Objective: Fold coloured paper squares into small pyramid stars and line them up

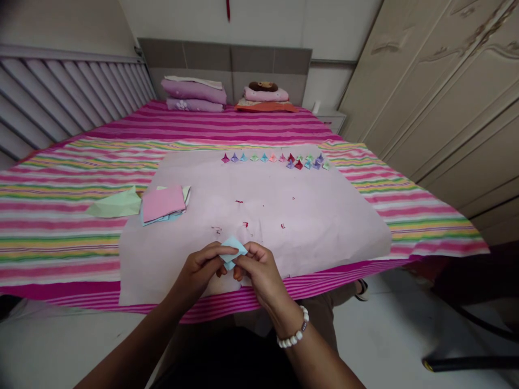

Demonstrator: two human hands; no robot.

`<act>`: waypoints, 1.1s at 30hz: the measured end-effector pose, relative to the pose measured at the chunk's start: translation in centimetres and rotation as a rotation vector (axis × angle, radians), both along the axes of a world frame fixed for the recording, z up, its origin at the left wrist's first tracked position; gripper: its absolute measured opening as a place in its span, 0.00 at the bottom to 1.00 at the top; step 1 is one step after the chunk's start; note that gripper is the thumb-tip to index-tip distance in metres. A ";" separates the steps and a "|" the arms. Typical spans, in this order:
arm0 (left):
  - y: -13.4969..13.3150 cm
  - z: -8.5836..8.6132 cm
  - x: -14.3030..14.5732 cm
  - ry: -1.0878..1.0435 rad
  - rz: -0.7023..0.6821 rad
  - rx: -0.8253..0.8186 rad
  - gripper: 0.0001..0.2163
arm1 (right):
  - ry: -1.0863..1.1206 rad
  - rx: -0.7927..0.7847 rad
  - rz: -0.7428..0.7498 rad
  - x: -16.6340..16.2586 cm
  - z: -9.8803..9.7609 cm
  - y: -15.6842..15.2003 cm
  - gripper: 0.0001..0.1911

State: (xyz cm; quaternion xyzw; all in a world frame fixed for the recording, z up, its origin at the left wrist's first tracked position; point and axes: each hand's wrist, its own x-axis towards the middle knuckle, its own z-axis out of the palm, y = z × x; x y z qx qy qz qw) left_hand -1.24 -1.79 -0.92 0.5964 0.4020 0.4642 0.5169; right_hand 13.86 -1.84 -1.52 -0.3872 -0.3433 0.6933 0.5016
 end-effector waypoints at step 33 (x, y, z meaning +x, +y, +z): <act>0.4 0.4 -0.3 0.192 0.168 0.230 0.09 | -0.112 0.180 -0.088 0.7 -0.7 0.3 0.10</act>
